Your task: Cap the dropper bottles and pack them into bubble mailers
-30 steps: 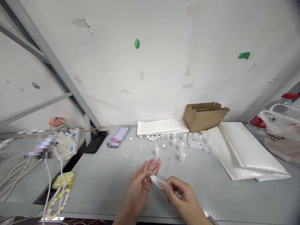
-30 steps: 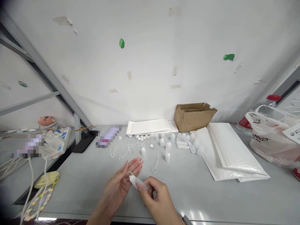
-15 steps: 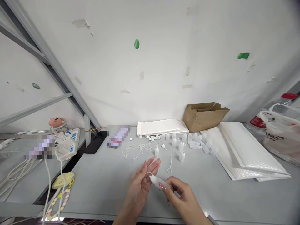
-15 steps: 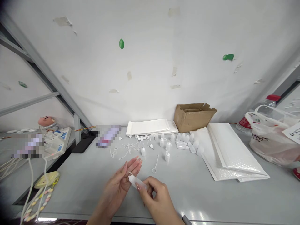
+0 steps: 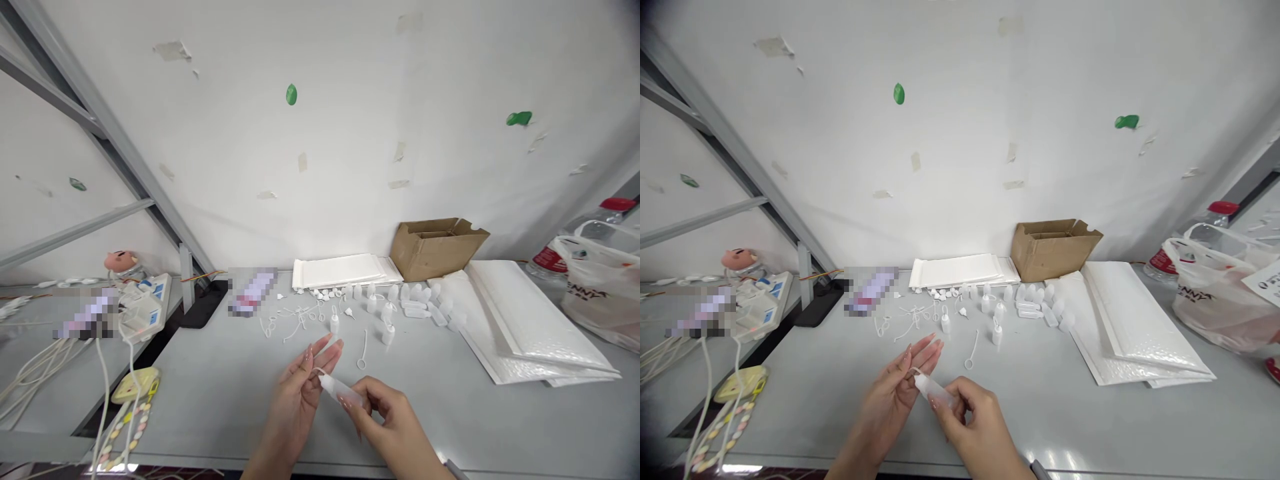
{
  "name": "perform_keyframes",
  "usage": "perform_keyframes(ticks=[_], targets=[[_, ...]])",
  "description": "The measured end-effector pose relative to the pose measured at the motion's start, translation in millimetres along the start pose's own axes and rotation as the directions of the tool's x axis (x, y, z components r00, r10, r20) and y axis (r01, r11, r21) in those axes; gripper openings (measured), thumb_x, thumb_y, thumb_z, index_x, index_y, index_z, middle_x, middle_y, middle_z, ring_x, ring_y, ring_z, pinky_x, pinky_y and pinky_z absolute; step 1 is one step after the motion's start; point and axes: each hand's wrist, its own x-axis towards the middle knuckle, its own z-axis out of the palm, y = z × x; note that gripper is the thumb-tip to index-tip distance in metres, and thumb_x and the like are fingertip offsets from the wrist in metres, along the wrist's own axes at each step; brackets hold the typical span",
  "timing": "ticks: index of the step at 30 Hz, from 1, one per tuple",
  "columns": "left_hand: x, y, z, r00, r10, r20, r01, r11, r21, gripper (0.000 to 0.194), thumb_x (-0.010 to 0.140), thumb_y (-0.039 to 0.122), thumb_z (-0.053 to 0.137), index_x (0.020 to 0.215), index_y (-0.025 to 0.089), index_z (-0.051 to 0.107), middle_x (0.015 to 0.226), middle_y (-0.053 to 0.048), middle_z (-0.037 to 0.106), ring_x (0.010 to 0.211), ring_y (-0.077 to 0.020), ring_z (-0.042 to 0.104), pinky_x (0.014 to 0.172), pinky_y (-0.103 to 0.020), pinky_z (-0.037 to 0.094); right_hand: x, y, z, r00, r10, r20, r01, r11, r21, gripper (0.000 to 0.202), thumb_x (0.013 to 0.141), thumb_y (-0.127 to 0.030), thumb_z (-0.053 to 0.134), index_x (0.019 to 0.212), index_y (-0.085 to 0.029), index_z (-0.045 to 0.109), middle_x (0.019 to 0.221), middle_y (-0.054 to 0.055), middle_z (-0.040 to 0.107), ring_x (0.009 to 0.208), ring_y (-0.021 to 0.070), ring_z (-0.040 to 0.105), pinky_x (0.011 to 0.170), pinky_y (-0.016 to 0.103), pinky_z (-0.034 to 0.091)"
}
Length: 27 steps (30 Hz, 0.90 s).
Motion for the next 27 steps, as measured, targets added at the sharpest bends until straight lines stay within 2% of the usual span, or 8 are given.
perform_keyframes(ticks=[7, 15, 19, 24, 27], targets=[[-3, -1, 3.2, 0.998, 0.052, -0.019, -0.049, 0.992, 0.119, 0.029, 0.084, 0.031, 0.054, 0.105, 0.013, 0.065, 0.104, -0.014, 0.071, 0.117, -0.0256, 0.053, 0.108, -0.043, 0.024, -1, -3, 0, 1.0, -0.021, -0.011, 0.02, 0.999, -0.033, 0.028, 0.08, -0.041, 0.052, 0.063, -0.018, 0.05, 0.053, -0.005, 0.043, 0.054, 0.0119, 0.04, 0.055, 0.023, 0.033], [-5, -7, 6.2, 0.996, 0.083, -0.032, -0.076, 0.98, 0.182, 0.036, 0.085, 0.036, 0.051, 0.115, 0.018, 0.06, 0.111, -0.012, 0.068, 0.124, -0.0247, 0.045, 0.108, -0.042, 0.021, 1, -3, 0, 1.0, -0.028, 0.012, 0.028, 0.999, -0.014, 0.03, 0.081, -0.043, 0.051, 0.063, -0.018, 0.05, 0.054, -0.003, 0.046, 0.055, 0.0125, 0.044, 0.056, 0.023, 0.035], [-4, -6, 5.9, 0.996, 0.084, -0.002, -0.082, 0.982, 0.167, 0.037, 0.084, 0.037, 0.052, 0.115, 0.019, 0.06, 0.11, -0.012, 0.069, 0.124, -0.0244, 0.044, 0.108, -0.041, 0.019, 3, -4, 0, 0.999, 0.018, 0.026, -0.021, 0.995, 0.099, 0.035, 0.079, -0.049, 0.053, 0.066, -0.017, 0.053, 0.053, -0.003, 0.048, 0.053, 0.0117, 0.044, 0.054, 0.023, 0.035], [-5, -2, 7.2, 0.996, 0.081, 0.04, -0.085, 0.989, 0.124, 0.05, 0.086, 0.053, 0.039, 0.111, 0.017, 0.063, 0.113, -0.012, 0.067, 0.126, -0.0233, 0.043, 0.11, -0.04, 0.017, 8, -2, -1, 0.99, 0.074, 0.12, -0.108, 0.945, 0.31, 0.046, 0.073, -0.062, 0.054, 0.07, -0.016, 0.053, 0.048, -0.005, 0.047, 0.041, 0.0078, 0.038, 0.043, 0.021, 0.032], [-6, -2, 7.4, 0.994, 0.101, 0.038, -0.106, 0.98, 0.17, 0.049, 0.083, 0.053, 0.045, 0.104, 0.015, 0.067, 0.112, -0.012, 0.067, 0.124, -0.0248, 0.045, 0.11, -0.039, 0.018, 8, -1, -1, 0.991, 0.079, 0.109, -0.113, 0.928, 0.356, 0.046, 0.072, -0.062, 0.056, 0.069, -0.016, 0.052, 0.048, -0.005, 0.047, 0.039, 0.0071, 0.038, 0.042, 0.02, 0.032]])
